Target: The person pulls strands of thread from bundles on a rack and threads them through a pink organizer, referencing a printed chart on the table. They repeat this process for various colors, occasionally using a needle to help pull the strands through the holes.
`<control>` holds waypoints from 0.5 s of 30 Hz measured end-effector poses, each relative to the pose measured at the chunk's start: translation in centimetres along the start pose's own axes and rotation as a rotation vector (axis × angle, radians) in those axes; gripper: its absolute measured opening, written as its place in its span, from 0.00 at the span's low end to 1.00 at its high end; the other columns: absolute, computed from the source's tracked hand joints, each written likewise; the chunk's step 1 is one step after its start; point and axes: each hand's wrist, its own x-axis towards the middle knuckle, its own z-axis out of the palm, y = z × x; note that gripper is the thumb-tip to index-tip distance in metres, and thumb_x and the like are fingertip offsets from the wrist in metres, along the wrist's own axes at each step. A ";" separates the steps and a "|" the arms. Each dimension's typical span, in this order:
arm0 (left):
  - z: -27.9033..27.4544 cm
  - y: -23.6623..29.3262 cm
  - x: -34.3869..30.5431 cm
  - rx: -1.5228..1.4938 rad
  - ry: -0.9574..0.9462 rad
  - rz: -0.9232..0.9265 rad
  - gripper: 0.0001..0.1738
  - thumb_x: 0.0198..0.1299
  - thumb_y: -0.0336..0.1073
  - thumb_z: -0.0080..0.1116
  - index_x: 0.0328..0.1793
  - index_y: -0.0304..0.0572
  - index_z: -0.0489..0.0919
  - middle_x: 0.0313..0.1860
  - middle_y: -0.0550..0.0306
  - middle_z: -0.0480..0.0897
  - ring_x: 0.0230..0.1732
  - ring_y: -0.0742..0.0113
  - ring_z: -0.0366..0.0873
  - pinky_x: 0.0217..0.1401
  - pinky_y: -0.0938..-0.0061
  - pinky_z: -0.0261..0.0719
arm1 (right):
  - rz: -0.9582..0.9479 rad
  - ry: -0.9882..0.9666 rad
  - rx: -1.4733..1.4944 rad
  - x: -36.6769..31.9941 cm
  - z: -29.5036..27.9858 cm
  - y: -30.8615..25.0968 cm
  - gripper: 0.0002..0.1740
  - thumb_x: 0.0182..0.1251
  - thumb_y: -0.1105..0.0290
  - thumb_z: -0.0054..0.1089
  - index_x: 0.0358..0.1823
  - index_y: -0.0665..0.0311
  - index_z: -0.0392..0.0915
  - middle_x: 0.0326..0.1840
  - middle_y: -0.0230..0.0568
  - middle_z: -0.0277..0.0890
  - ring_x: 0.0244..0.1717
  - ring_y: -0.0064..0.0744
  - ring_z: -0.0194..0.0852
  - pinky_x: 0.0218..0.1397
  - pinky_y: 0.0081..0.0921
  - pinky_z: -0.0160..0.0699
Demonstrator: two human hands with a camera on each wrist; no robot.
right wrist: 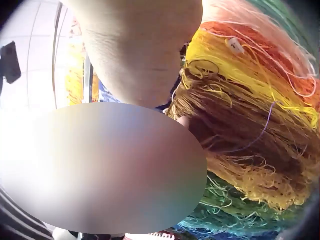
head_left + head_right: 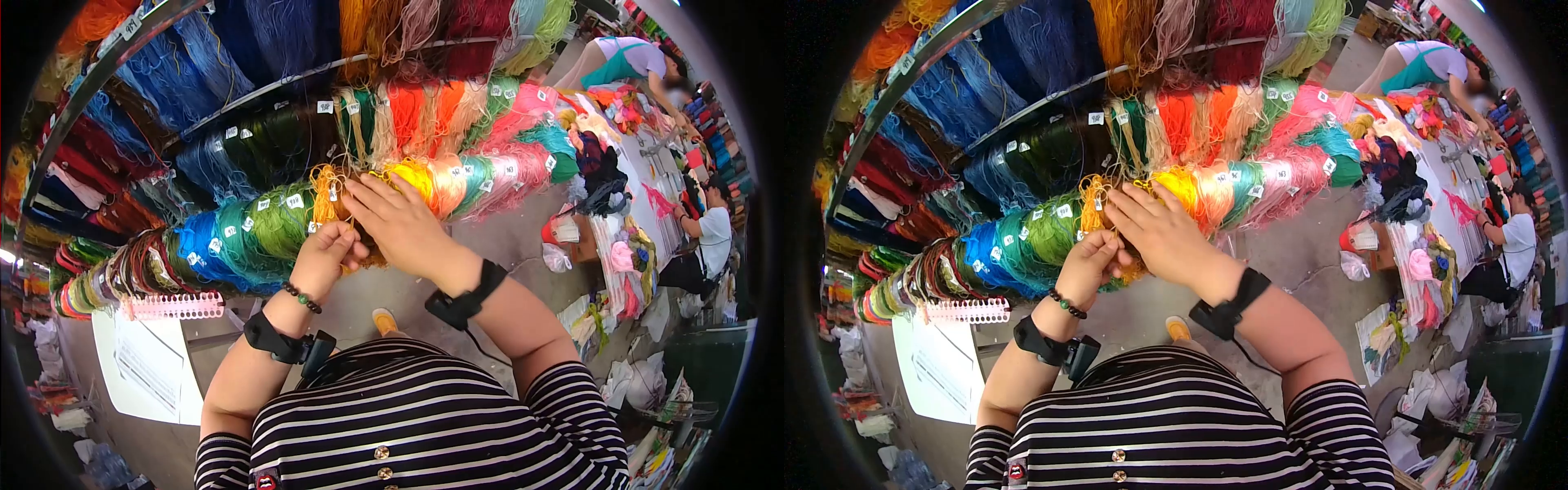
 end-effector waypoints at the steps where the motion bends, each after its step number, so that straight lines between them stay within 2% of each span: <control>1: -0.5 -0.5 0.0 0.006 -0.061 0.034 0.08 0.71 0.36 0.49 0.41 0.47 0.79 0.25 0.69 0.76 0.23 0.81 0.67 0.26 0.88 0.61 | 0.011 -0.060 -0.048 0.0 1.2 0.7 0.29 0.64 0.69 0.48 0.69 0.61 0.66 0.75 0.40 0.61 0.76 0.38 0.54 0.79 0.45 0.44; 5: -3.6 -3.4 -1.3 0.230 0.016 0.102 0.10 0.71 0.36 0.50 0.40 0.43 0.81 0.21 0.69 0.73 0.22 0.80 0.66 0.25 0.85 0.60 | -0.031 -0.087 -0.099 0.0 1.6 1.5 0.31 0.64 0.71 0.47 0.71 0.60 0.63 0.75 0.39 0.60 0.76 0.38 0.54 0.79 0.44 0.43; 10: -10.5 -8.9 -7.1 0.209 0.182 -0.042 0.10 0.69 0.35 0.52 0.36 0.42 0.80 0.18 0.70 0.71 0.20 0.80 0.64 0.23 0.84 0.58 | -0.028 -0.127 -0.130 0.1 1.1 1.2 0.32 0.63 0.74 0.47 0.72 0.61 0.62 0.76 0.39 0.58 0.77 0.38 0.54 0.80 0.44 0.43; 14: -18.4 -18.0 -13.7 0.366 0.348 -0.080 0.12 0.68 0.34 0.51 0.31 0.44 0.78 0.18 0.68 0.72 0.18 0.80 0.64 0.22 0.83 0.59 | -0.036 -0.113 -0.097 0.1 1.5 1.3 0.35 0.59 0.77 0.49 0.72 0.63 0.61 0.76 0.42 0.59 0.76 0.39 0.54 0.78 0.47 0.45; 15: -20.1 -20.7 -15.8 0.271 0.463 -0.138 0.11 0.66 0.34 0.53 0.29 0.43 0.78 0.16 0.68 0.72 0.16 0.78 0.64 0.20 0.81 0.60 | -0.036 -0.115 -0.098 0.1 1.6 1.4 0.35 0.59 0.77 0.49 0.72 0.63 0.61 0.76 0.42 0.58 0.76 0.40 0.54 0.78 0.47 0.45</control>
